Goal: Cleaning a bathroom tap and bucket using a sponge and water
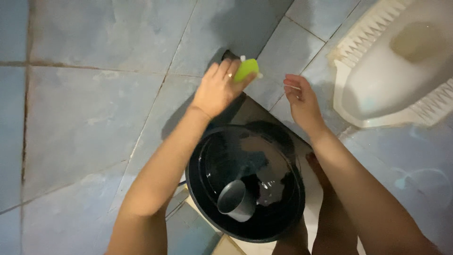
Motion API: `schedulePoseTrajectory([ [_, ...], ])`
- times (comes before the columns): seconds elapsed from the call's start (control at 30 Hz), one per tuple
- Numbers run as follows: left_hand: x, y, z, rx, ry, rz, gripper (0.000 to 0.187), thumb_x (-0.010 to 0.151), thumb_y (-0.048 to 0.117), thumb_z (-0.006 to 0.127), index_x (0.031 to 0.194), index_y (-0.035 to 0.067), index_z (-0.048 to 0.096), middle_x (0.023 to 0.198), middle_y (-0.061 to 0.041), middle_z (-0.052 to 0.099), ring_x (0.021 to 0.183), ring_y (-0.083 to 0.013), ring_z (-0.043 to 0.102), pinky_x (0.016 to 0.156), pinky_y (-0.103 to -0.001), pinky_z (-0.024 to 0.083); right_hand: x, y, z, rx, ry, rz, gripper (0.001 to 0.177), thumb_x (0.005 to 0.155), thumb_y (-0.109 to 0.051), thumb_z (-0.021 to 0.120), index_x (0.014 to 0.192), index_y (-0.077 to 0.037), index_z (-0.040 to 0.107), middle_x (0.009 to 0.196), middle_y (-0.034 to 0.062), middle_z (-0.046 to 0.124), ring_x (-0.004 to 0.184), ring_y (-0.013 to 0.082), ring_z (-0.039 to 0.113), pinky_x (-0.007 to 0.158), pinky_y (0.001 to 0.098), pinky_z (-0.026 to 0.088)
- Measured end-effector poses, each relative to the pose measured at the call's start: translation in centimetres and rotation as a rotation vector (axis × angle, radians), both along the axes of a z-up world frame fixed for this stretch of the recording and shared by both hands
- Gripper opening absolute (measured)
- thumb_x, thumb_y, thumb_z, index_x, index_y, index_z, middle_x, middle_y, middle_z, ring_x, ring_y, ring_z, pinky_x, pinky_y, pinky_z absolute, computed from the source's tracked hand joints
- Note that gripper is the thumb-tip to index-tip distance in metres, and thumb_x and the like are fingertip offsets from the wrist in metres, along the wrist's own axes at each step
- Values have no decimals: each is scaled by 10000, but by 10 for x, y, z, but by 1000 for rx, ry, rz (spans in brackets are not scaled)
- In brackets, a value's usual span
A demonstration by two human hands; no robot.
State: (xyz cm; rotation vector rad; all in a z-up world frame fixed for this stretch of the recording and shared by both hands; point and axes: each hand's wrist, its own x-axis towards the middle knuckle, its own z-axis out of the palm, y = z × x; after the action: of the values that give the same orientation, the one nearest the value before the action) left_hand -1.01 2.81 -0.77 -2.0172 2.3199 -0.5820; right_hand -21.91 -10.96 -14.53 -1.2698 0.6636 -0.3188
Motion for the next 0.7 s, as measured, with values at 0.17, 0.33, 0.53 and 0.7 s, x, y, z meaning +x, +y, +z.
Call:
schedulePoseTrajectory([
  [0.17,-23,22,-42,-29,-57,59,356,973,179,666,1319,260,641,1238,-240,588,1060,-385,570,707,-436,409,-8,3,12,89,34,-27,417,1034,0,478,1445,-63,505,1356,230,566,1278,357,572,1097,497,450],
  [0.33,-37,-1,-62,219,-322,44,258,955,164,592,1189,87,667,1162,-266,579,1057,-398,532,789,-428,414,-8,10,-8,86,16,-51,374,1054,-57,533,1427,-84,525,1317,169,592,1201,259,595,1052,418,476],
  [0.53,-48,-6,-39,43,-238,140,179,970,126,527,978,83,700,1027,-245,595,954,-385,539,752,-449,383,-23,8,-4,98,27,-42,407,1027,-24,517,1432,-66,516,1343,220,580,1214,311,610,1048,462,477],
  [0.7,-41,-13,-35,83,-218,98,119,959,175,590,969,186,707,1047,-177,599,1025,-357,568,761,-401,394,-39,4,-34,72,56,-21,429,1018,-3,493,1437,-92,527,1330,167,597,1154,260,627,999,384,491],
])
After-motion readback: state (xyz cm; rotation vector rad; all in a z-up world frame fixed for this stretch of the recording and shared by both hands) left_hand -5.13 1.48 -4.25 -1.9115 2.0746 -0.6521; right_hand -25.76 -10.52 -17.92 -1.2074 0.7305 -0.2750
